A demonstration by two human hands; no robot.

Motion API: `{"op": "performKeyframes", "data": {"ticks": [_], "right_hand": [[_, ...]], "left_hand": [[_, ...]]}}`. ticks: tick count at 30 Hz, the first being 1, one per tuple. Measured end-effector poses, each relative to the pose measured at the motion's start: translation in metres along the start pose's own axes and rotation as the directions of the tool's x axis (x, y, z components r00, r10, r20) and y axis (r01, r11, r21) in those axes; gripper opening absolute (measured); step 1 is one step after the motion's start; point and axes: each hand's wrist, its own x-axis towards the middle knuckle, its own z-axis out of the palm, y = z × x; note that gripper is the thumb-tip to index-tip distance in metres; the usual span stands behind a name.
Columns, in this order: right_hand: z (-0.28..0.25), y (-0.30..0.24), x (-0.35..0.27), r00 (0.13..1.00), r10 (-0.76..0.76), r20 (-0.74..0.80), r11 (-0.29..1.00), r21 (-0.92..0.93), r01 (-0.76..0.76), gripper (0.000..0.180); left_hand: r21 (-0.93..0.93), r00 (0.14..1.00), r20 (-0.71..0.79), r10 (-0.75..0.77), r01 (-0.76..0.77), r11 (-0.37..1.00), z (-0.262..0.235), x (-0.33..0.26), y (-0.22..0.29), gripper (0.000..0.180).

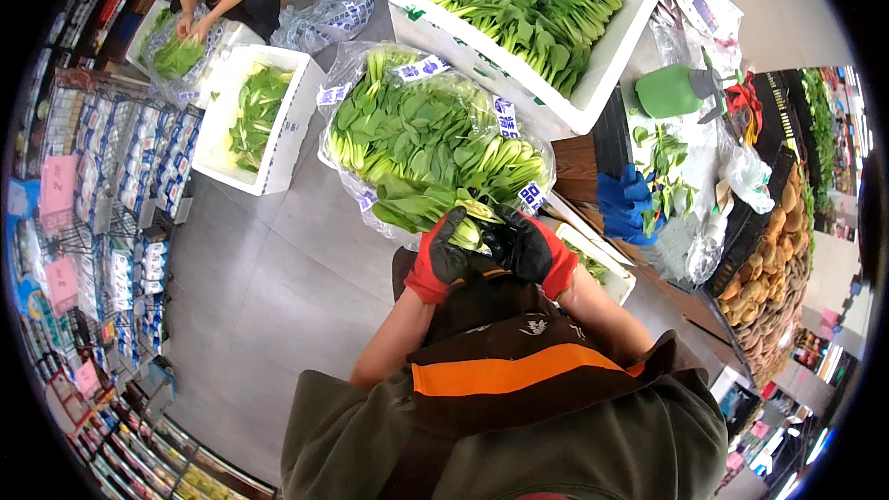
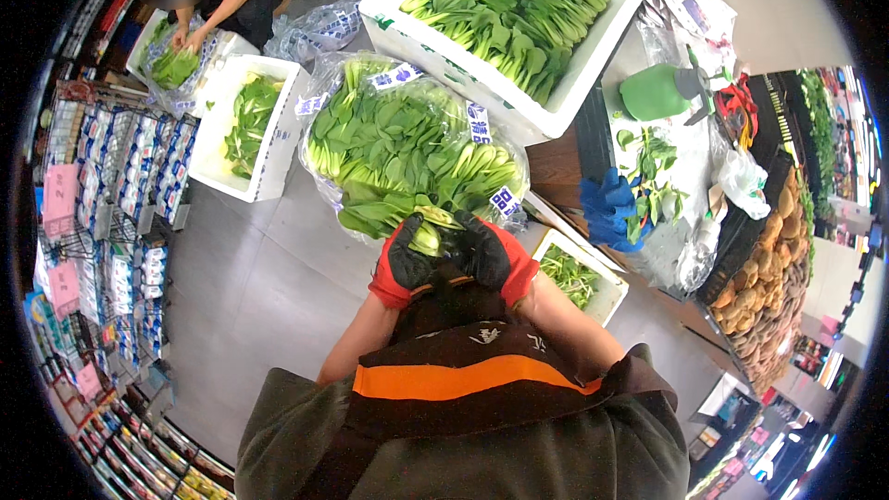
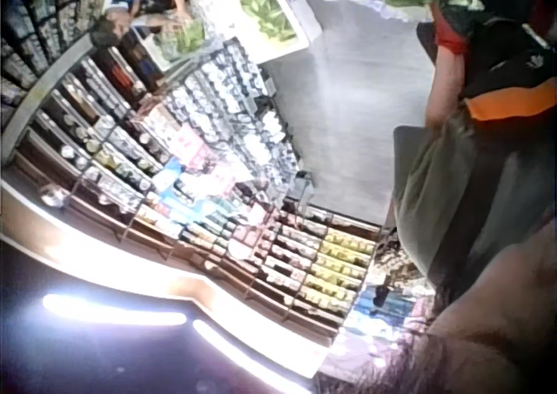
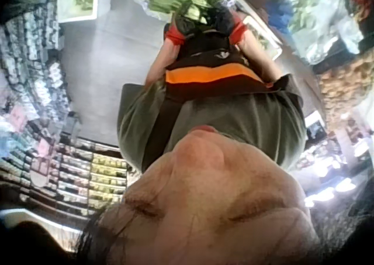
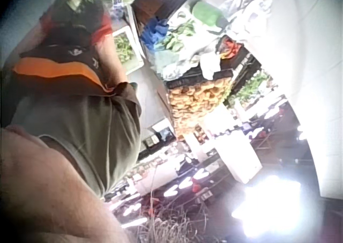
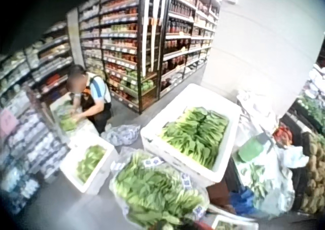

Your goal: The person carries a bundle of bok choy to a produce display and arranges it on the shelf. They then return to a preparation area, where they repeatedly pick up bok choy from a large white bin, trim the ends, and place the vegetables into a plastic bag. The person also uses a spray bottle to mist the vegetables with water.

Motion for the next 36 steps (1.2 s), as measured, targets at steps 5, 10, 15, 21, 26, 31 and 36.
{"op": "performKeyframes", "data": {"ticks": [5, 10, 15, 21, 26, 31, 36], "right_hand": [[0.018, -0.006, -0.022, 0.987, -0.157, -0.023, 0.789, -0.605, 0.111, 0.044], [0.043, -0.018, -0.051, 0.505, -0.815, 0.283, -0.310, -0.950, 0.032, 0.050], [0.071, -0.019, -0.044, 0.502, -0.693, 0.517, -0.382, -0.854, 0.352, 0.057], [0.062, -0.028, -0.029, 0.515, -0.596, 0.616, -0.494, -0.787, 0.369, 0.067], [0.057, -0.029, -0.025, 0.517, -0.657, 0.548, -0.460, -0.835, 0.301, 0.066], [0.052, -0.028, -0.022, 0.458, -0.759, 0.463, -0.275, -0.865, 0.419, 0.056], [0.035, -0.039, -0.022, 0.790, -0.582, 0.195, 0.669, -0.438, 0.601, 0.045]], "left_hand": [[0.067, 0.998, -0.005, 0.057, -0.056, 0.996, -0.004, 0.006, 0.010, 0.033], [-0.242, 0.990, -0.007, -0.138, 0.132, 0.961, 0.016, 0.010, 0.034, 0.033], [0.038, 0.969, 0.242, 0.056, -0.067, 0.997, 0.053, -0.004, 0.045, 0.039], [-0.134, 0.974, 0.182, -0.135, 0.161, 0.978, 0.058, 0.003, 0.052, 0.034], [-0.189, 0.958, 0.231, -0.170, 0.216, 0.958, 0.067, 0.003, 0.057, 0.033], [-0.277, 0.960, 0.171, -0.222, 0.263, 0.924, 0.060, 0.012, 0.050, 0.034], [-0.308, 0.946, 0.175, -0.273, 0.316, 0.898, 0.075, 0.014, 0.047, 0.039]]}}
